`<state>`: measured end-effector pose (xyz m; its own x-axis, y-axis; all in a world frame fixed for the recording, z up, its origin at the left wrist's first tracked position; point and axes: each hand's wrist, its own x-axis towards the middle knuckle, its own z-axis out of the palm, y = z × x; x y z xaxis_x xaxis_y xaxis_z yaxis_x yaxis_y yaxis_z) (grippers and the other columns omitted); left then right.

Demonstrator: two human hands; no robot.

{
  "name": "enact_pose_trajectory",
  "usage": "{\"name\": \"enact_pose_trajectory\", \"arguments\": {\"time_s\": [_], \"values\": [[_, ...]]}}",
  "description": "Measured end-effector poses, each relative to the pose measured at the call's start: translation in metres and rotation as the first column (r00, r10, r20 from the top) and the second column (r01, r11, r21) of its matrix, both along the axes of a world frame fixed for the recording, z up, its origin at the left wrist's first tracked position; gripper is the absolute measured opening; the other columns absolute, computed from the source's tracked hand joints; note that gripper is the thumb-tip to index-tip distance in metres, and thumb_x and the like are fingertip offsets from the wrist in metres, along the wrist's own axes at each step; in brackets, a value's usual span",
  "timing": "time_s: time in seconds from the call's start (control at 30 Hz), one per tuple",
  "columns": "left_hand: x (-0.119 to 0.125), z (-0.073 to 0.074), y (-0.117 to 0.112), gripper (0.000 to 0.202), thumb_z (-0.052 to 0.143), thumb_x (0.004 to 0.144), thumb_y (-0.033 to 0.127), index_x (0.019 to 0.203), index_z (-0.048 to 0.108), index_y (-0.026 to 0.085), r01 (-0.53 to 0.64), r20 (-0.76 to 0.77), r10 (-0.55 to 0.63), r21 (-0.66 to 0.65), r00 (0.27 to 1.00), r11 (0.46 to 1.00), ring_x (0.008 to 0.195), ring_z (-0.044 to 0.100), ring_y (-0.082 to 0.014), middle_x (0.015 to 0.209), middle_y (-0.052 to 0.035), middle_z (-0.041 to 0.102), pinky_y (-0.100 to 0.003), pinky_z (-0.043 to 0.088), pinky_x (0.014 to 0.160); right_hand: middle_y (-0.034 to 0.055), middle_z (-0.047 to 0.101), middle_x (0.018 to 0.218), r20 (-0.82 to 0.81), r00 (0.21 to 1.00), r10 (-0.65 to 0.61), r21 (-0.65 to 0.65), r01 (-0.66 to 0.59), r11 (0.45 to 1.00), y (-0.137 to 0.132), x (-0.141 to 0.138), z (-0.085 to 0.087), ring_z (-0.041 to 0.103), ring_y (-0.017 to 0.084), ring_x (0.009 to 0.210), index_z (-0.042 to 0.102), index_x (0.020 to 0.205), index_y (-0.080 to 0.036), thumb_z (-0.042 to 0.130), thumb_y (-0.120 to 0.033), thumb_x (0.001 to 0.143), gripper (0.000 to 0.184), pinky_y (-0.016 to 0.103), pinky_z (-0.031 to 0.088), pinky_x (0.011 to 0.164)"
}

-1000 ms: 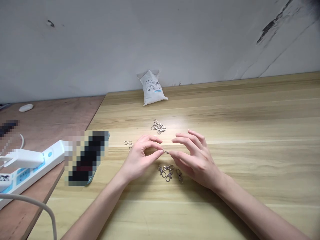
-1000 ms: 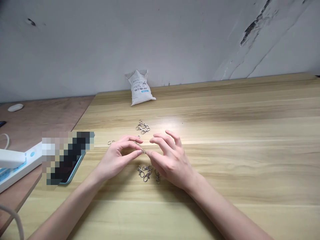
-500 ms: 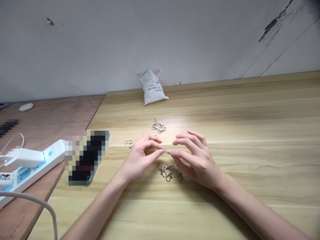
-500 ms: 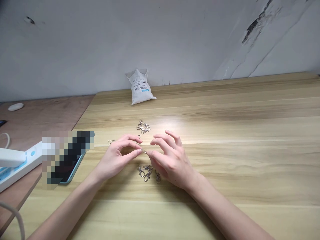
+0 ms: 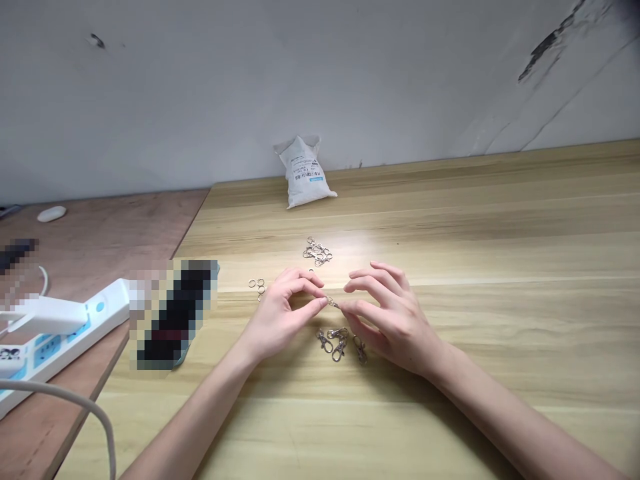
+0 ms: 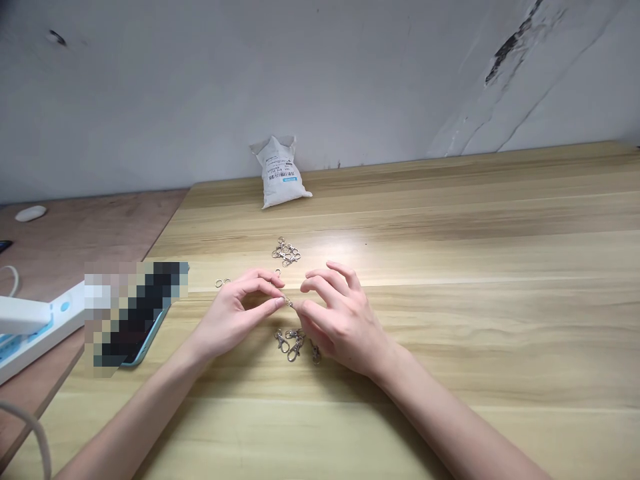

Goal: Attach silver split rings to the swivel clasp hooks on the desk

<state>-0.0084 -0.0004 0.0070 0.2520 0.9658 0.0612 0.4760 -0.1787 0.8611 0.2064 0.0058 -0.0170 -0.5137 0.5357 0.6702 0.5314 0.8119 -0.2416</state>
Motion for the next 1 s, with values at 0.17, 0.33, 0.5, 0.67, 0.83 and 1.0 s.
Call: {"name": "enact_pose_trajectory", "arguments": {"time_s": [0.17,0.33,0.5,0.67,0.83,1.0], "values": [[-0.0002,-0.0012,-0.0001,0.009,0.066,0.087,0.029,0.084,0.07,0.021,0.008,0.009,-0.008,-0.008,1.0,1.0,0.103,0.06,-0.02,0.105,-0.005,0.065,-0.038,0.044,0.095,0.0046,0.067,0.094,-0.008,1.0,0.014,-0.004,-0.014,1.0,-0.0002,-0.0002,0.0016,0.06,0.02,0.101,0.065,0.086,-0.021,0.061,-0.01,0.083,0.012,0.045,0.041,0.1],[0.0005,-0.003,0.0015,0.01,0.062,0.088,0.027,0.085,0.069,0.02,0.043,0.017,-0.042,-0.013,0.999,0.999,0.094,0.062,-0.0183,0.097,-0.0049,0.067,-0.035,0.047,0.087,0.005,0.066,0.093,-0.01,1.0,0.022,-0.027,-0.022,0.999,-0.0002,-0.0004,0.0024,0.06,0.02,0.099,0.065,0.085,-0.021,0.06,-0.011,0.084,0.011,0.043,0.043,0.095],[0.0008,-0.0046,0.0026,0.008,0.061,0.088,0.023,0.085,0.067,0.019,0.078,-0.018,-0.079,-0.019,0.997,0.997,0.084,0.061,-0.0165,0.088,-0.0031,0.068,-0.032,0.047,0.08,0.0052,0.066,0.092,0.006,1.0,0.031,-0.064,-0.031,0.997,0.0007,-0.0005,0.0016,0.059,0.02,0.096,0.064,0.084,-0.021,0.058,-0.013,0.086,0.011,0.04,0.043,0.092],[-0.0002,-0.0062,0.0036,0.008,0.062,0.087,0.023,0.083,0.067,0.019,0.113,-0.087,-0.11,0.023,0.99,0.993,0.083,0.059,-0.0169,0.086,-0.0029,0.067,-0.032,0.046,0.081,0.0029,0.064,0.084,0.07,0.995,0.07,-0.136,-0.06,0.989,0.0024,-0.0016,0.0007,0.057,0.018,0.088,0.065,0.085,-0.021,0.055,-0.015,0.09,0.012,0.038,0.041,0.091],[0.0,-0.0061,0.0043,0.009,0.06,0.088,0.023,0.082,0.066,0.019,0.137,-0.121,-0.131,0.043,0.984,0.99,0.082,0.058,-0.017,0.084,-0.0027,0.066,-0.032,0.044,0.081,0.0026,0.063,0.08,0.116,0.988,0.102,-0.17,-0.081,0.982,0.0028,-0.0025,-0.0001,0.055,0.016,0.083,0.065,0.082,-0.02,0.052,-0.019,0.093,0.017,0.038,0.04,0.092],[-0.0001,-0.0054,0.0042,0.009,0.06,0.088,0.023,0.082,0.066,0.019,0.14,-0.123,-0.135,0.037,0.983,0.989,0.083,0.057,-0.0168,0.085,-0.0022,0.065,-0.032,0.043,0.082,0.0025,0.063,0.08,0.106,0.99,0.098,-0.165,-0.079,0.983,0.0029,-0.0026,-0.0014,0.055,0.016,0.083,0.065,0.081,-0.019,0.053,-0.018,0.093,0.017,0.038,0.039,0.093]]}}
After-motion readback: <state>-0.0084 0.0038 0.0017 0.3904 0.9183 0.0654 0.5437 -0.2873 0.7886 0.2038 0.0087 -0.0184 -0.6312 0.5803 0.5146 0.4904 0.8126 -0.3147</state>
